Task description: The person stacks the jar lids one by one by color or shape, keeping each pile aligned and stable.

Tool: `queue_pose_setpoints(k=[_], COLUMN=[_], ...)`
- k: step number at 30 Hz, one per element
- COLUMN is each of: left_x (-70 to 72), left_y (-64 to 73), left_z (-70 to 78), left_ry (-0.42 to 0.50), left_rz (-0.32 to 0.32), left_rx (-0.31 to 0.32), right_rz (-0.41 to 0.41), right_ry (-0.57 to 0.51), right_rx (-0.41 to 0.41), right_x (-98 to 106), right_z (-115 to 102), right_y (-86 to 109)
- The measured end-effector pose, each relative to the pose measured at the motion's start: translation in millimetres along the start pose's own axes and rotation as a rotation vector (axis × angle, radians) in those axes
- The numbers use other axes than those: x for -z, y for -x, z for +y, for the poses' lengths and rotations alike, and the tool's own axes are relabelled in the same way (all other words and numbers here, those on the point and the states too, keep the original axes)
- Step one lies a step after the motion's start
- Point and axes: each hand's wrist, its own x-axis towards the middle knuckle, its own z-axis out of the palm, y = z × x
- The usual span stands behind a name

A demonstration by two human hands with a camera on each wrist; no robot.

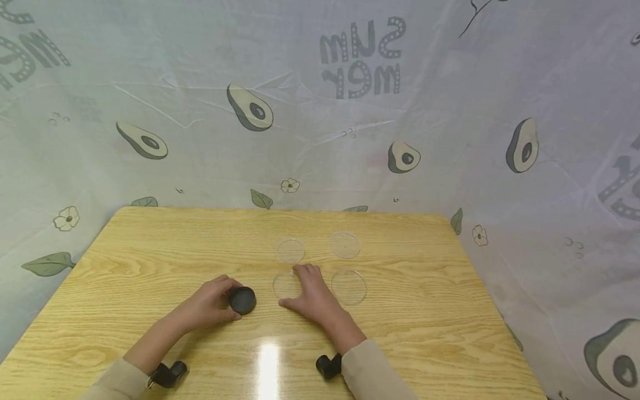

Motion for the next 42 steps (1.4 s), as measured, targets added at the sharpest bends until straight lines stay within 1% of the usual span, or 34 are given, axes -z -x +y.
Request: queue_pose_setpoints(k=[12,16,24,29,37,42], left_x=[1.4,1.5,0.1,-0.2,1.9,1.5], left_y=[-0.3,0.3,0.3,-0.4,-0.9,-1.0], left_z=[-0.7,-1.1,-1.3,-1.2,-0.1,-0.2], left_ry=[0.007,0.004,0.015,0.01,0.008,0.005], left_rz=[-0.012,-0.007,-0.003,-0.004,-0.006,-0.005], left_rx=[0.006,0.005,-0.002,-0.007,0.003,0.006], right_rz=[0.002,-0.003,0.006,0.012,0.009,0.004], right_ry=[0.017,0.004,-0.006,0.015,-0.01,-0.004], right_rx=[-0.018,-0.02,-0.01,0.0,0.0,-0.002], right_x=[2.2,1.8,1.1,0.9,1.1,0.3], right_z=[-2.8,-2.2,1.4,3.8,4.1,5.0], right_y=[6.8,9.7,17.7,22.6,27.8,29.8])
